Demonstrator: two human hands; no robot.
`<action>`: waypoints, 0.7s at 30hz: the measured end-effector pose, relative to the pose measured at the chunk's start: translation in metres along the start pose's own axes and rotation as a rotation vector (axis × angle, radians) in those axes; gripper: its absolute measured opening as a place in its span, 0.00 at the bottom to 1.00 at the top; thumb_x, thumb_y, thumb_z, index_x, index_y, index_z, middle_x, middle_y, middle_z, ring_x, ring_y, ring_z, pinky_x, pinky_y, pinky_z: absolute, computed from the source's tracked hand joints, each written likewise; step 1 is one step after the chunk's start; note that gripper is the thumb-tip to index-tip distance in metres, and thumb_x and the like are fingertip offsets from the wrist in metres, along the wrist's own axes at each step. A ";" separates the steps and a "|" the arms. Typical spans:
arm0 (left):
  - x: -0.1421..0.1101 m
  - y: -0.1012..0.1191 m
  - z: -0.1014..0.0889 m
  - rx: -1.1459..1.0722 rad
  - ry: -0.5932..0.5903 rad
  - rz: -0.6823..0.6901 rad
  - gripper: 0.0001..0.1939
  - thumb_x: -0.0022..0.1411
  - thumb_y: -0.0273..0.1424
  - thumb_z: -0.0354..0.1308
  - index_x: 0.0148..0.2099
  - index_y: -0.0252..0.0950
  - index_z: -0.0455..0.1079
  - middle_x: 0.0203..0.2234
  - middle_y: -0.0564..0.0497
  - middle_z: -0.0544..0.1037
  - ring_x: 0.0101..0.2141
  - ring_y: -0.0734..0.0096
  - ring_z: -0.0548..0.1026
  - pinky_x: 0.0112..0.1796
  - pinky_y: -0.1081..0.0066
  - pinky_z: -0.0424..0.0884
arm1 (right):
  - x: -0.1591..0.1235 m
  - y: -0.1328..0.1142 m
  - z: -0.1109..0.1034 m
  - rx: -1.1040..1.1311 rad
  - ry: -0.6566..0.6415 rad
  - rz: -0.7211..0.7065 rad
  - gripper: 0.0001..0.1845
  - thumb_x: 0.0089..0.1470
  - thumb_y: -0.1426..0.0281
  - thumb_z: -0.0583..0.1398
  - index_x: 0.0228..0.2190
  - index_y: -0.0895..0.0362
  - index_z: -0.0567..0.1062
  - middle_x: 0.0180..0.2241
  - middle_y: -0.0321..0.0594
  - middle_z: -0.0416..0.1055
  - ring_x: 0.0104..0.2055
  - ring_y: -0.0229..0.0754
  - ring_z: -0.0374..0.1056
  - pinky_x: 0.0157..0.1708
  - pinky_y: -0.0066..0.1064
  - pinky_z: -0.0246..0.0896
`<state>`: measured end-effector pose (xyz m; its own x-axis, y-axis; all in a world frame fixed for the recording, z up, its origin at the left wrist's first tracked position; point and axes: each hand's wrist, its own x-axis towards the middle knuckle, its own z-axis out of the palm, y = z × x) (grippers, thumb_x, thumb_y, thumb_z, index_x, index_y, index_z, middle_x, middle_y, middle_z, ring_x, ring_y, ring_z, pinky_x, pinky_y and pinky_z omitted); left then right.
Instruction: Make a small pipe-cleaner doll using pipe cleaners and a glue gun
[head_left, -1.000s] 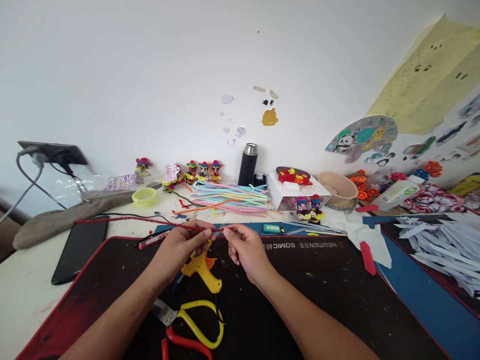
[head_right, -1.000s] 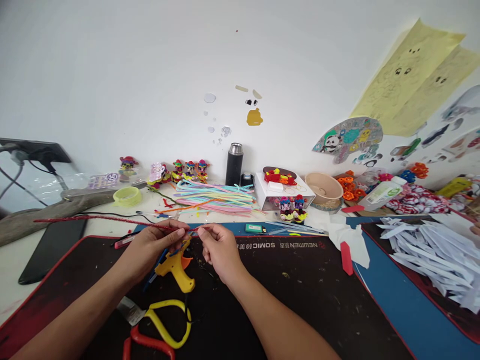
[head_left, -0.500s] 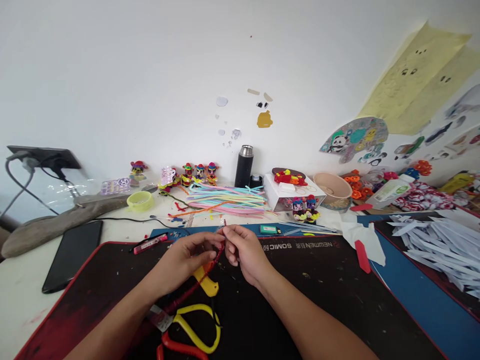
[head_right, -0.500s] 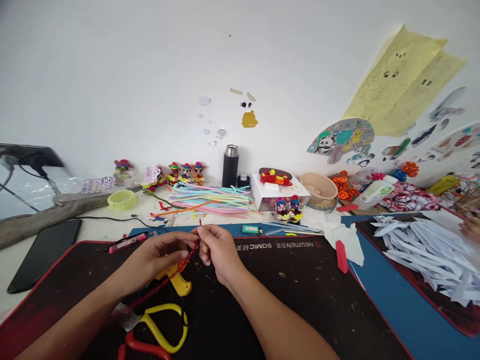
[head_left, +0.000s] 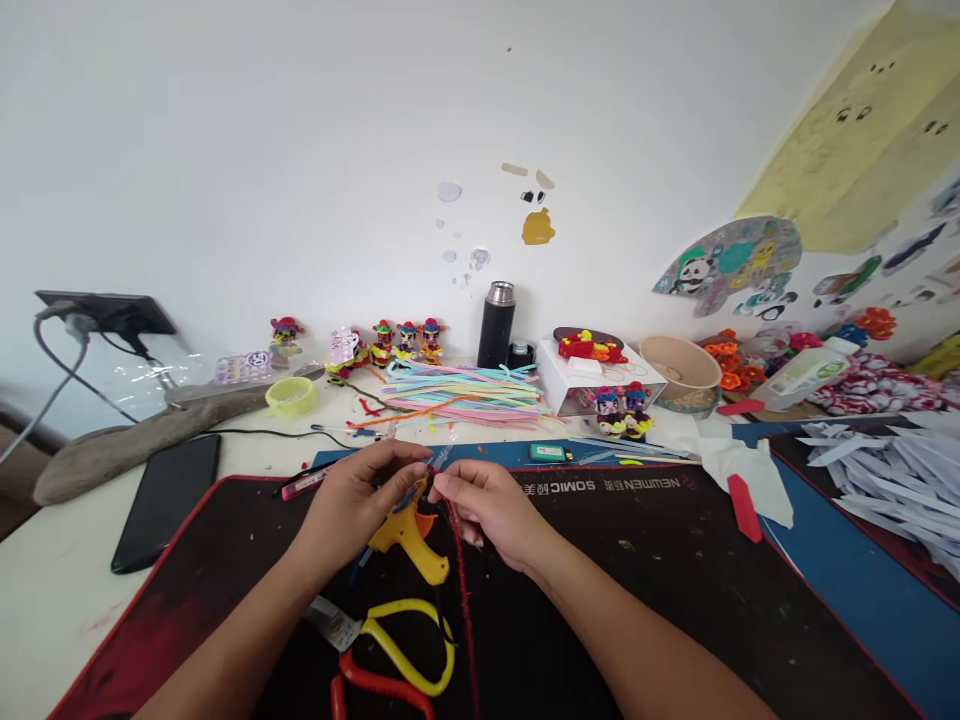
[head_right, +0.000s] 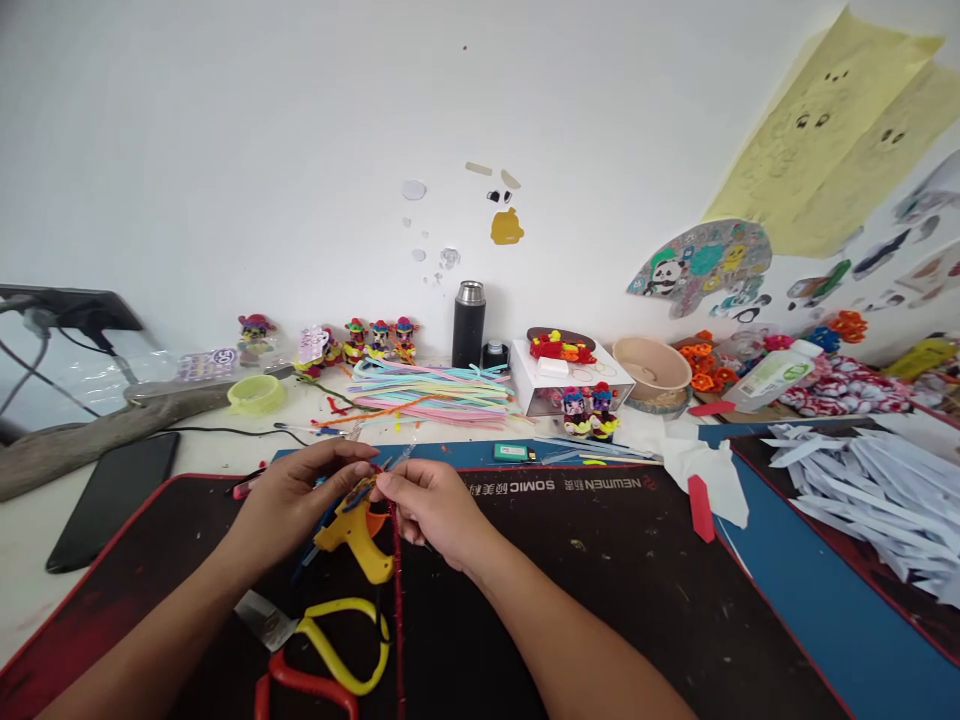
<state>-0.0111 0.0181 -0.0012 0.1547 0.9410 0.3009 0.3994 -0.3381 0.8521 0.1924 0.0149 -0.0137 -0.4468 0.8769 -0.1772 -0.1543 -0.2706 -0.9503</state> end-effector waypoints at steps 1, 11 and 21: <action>-0.001 0.000 0.000 0.045 -0.011 0.043 0.11 0.68 0.41 0.64 0.44 0.41 0.83 0.36 0.50 0.86 0.38 0.61 0.82 0.41 0.66 0.76 | 0.000 0.000 0.000 -0.027 0.009 -0.002 0.24 0.53 0.48 0.69 0.30 0.57 0.77 0.14 0.21 0.53 0.13 0.30 0.51 0.15 0.25 0.45; -0.002 -0.003 -0.002 0.265 -0.002 0.327 0.06 0.72 0.32 0.61 0.45 0.39 0.80 0.34 0.52 0.85 0.35 0.67 0.82 0.39 0.72 0.75 | 0.001 -0.001 -0.001 -0.162 0.019 -0.059 0.18 0.58 0.53 0.65 0.30 0.56 0.76 0.14 0.25 0.61 0.15 0.32 0.54 0.16 0.26 0.45; 0.000 0.000 -0.004 0.378 -0.023 0.485 0.07 0.74 0.28 0.58 0.44 0.38 0.79 0.35 0.49 0.86 0.35 0.66 0.83 0.39 0.71 0.75 | 0.000 0.001 -0.003 -0.223 0.001 -0.081 0.18 0.62 0.55 0.64 0.31 0.56 0.76 0.16 0.26 0.61 0.16 0.32 0.56 0.18 0.26 0.46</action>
<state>-0.0150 0.0183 0.0004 0.4165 0.6799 0.6036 0.5711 -0.7122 0.4082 0.1950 0.0163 -0.0151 -0.4405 0.8924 -0.0982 0.0091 -0.1050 -0.9944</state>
